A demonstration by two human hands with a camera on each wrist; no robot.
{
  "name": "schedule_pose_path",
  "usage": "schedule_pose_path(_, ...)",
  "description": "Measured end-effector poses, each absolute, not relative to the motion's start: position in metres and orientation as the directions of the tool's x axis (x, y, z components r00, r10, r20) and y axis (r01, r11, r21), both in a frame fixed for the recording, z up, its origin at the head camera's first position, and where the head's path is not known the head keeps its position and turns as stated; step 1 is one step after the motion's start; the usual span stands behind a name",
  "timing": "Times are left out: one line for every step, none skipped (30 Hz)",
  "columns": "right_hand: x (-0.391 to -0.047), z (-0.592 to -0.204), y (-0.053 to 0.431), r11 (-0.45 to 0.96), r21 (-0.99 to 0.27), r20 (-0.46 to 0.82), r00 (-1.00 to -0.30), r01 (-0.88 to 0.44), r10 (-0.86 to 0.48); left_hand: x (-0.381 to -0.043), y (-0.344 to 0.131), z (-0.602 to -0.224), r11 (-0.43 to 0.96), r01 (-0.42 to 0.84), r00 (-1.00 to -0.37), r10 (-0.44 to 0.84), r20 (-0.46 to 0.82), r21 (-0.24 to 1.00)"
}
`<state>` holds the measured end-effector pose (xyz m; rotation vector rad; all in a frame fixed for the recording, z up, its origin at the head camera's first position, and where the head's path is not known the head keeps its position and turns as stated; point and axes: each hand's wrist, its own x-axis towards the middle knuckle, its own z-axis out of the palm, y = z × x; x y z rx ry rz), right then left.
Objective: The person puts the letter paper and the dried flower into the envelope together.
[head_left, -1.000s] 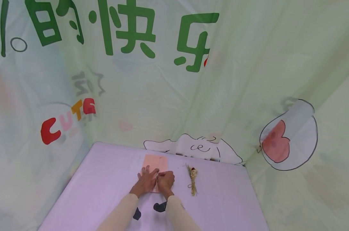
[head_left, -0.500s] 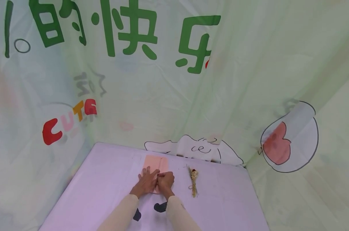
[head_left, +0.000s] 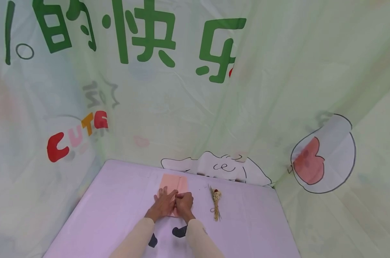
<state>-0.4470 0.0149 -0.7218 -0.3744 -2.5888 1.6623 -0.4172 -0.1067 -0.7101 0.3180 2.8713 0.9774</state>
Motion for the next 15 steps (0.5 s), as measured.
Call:
schedule_pose_path(-0.446, -0.721, 0.017, 0.394, -0.901, -0.1, -0.971, 0.181, 0.217, -0.417, -0.105, -0.71, 0.771, 0.167, -0.974, 0.228, -0.021, 0.615)
schedule_pose_path(-0.446, -0.72, 0.019, 0.389, -0.903, -0.106, -0.972, 0.183, 0.211, -0.417, -0.104, -0.71, 0.771, 0.164, -0.973, 0.229, -0.027, 0.615)
schedule_pose_path(-0.445, -0.719, 0.021, 0.383, -0.904, -0.116, -0.972, 0.188, 0.203, -0.416, -0.102, -0.71, 0.771, 0.161, -0.973, 0.23, -0.034, 0.616)
schedule_pose_path(-0.444, -0.718, 0.023, 0.376, -0.907, -0.123, -0.973, 0.19, 0.195, -0.416, -0.101, -0.71, 0.769, 0.155, -0.973, 0.229, -0.04, 0.621)
schedule_pose_path(-0.443, -0.717, 0.025, 0.369, -0.91, -0.124, -0.975, 0.186, 0.185, -0.415, -0.101, -0.709, 0.772, 0.143, -0.973, 0.224, -0.055, 0.62)
schedule_pose_path(-0.442, -0.717, 0.026, 0.363, -0.915, -0.117, -0.977, 0.175, 0.175, -0.415, -0.101, -0.709, 0.774, 0.136, -0.974, 0.22, -0.062, 0.619)
schedule_pose_path(-0.442, -0.716, 0.028, 0.358, -0.92, -0.108, -0.98, 0.162, 0.167, -0.415, -0.101, -0.709, 0.777, 0.126, -0.974, 0.214, -0.071, 0.617)
schedule_pose_path(-0.442, -0.715, 0.03, 0.359, -0.922, -0.092, -0.982, 0.146, 0.164, -0.415, -0.101, -0.709, 0.779, 0.123, -0.975, 0.21, -0.071, 0.615)
schedule_pose_path(-0.442, -0.714, 0.032, 0.368, -0.921, -0.069, -0.984, 0.126, 0.163, -0.414, -0.101, -0.709, 0.779, 0.121, -0.976, 0.206, -0.069, 0.615)
schedule_pose_path(-0.442, -0.713, 0.034, 0.385, -0.917, -0.044, -0.985, 0.106, 0.167, -0.415, -0.102, -0.709, 0.782, 0.12, -0.977, 0.203, -0.068, 0.611)
schedule_pose_path(-0.442, -0.712, 0.037, 0.402, -0.913, -0.008, -0.985, 0.077, 0.172, -0.415, -0.102, -0.708, 0.789, 0.12, -0.977, 0.201, -0.068, 0.603)
schedule_pose_path(-0.442, -0.71, 0.039, 0.419, -0.906, 0.021, -0.983, 0.059, 0.184, -0.415, -0.102, -0.708, 0.791, 0.126, -0.978, 0.201, -0.061, 0.599)
schedule_pose_path(-0.443, -0.708, 0.042, 0.438, -0.898, 0.052, -0.979, 0.039, 0.196, -0.415, -0.103, -0.708, 0.792, 0.13, -0.978, 0.201, -0.054, 0.597)
schedule_pose_path(-0.443, -0.706, 0.046, 0.454, -0.891, 0.088, -0.974, 0.017, 0.208, -0.414, -0.103, -0.708, 0.79, 0.136, -0.979, 0.201, -0.043, 0.598)
schedule_pose_path(-0.443, -0.704, 0.049, 0.467, -0.884, 0.11, -0.968, 0.008, 0.225, -0.414, -0.104, -0.708, 0.788, 0.14, -0.979, 0.2, -0.034, 0.599)
